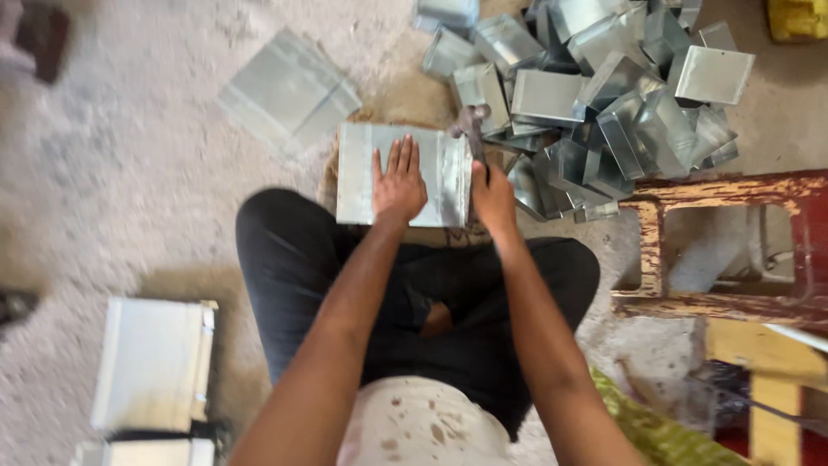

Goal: The person sits on the floor and uses a hammer to repeatedly strike the edges of rectangular metal sheets placed on a wooden block. They pick up sheets from a pile, position them, hammer them, and then set them aside.

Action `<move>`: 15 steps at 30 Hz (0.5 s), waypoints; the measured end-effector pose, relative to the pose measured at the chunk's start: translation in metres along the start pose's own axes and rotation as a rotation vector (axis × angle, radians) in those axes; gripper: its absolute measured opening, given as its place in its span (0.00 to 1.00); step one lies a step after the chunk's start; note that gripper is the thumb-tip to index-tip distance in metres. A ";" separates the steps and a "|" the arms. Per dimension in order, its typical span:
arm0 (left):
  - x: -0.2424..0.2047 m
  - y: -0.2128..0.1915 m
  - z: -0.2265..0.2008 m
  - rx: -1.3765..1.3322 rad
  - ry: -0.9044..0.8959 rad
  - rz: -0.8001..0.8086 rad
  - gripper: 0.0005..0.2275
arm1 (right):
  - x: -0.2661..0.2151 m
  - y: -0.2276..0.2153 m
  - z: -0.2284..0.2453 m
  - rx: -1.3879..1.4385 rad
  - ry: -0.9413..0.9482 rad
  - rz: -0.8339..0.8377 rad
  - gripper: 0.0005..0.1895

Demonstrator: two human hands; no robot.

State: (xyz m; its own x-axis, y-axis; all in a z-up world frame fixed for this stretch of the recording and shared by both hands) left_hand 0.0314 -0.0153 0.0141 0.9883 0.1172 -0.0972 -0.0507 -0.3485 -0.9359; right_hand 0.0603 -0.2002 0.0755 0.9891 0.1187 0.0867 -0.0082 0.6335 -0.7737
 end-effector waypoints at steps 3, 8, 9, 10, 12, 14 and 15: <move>0.000 0.009 0.002 0.028 0.004 -0.037 0.30 | -0.034 0.002 0.012 0.076 -0.170 -0.241 0.22; 0.002 0.004 0.001 0.036 0.037 -0.107 0.29 | -0.022 0.012 -0.021 0.087 0.126 0.088 0.25; 0.002 0.004 -0.002 0.056 0.025 -0.066 0.29 | -0.018 0.009 -0.032 0.103 0.140 0.068 0.26; 0.003 0.002 -0.001 0.077 0.011 -0.026 0.30 | -0.015 0.011 -0.041 0.120 0.153 0.048 0.27; 0.002 -0.010 -0.002 0.022 0.012 -0.029 0.29 | -0.011 0.008 -0.050 0.139 0.187 0.000 0.27; 0.000 -0.016 -0.007 0.067 -0.026 0.080 0.29 | -0.013 -0.002 -0.052 0.214 0.239 -0.060 0.26; 0.001 -0.020 -0.009 0.078 -0.023 0.091 0.28 | -0.012 -0.009 -0.048 0.253 0.267 -0.079 0.26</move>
State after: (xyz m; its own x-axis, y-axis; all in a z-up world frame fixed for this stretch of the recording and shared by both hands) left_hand 0.0349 -0.0170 0.0361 0.9756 0.1104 -0.1897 -0.1518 -0.2850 -0.9464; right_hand 0.0555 -0.2437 0.0510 0.9913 -0.1208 -0.0527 0.0669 0.8058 -0.5885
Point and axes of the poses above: each hand's wrist, its own x-axis towards the middle knuckle, its own y-axis out of the palm, z = x × y, the point moved 3 cm from there along x, towards the middle knuckle, and after that the axes turned 5 degrees about -y, right-handed, at the moved point
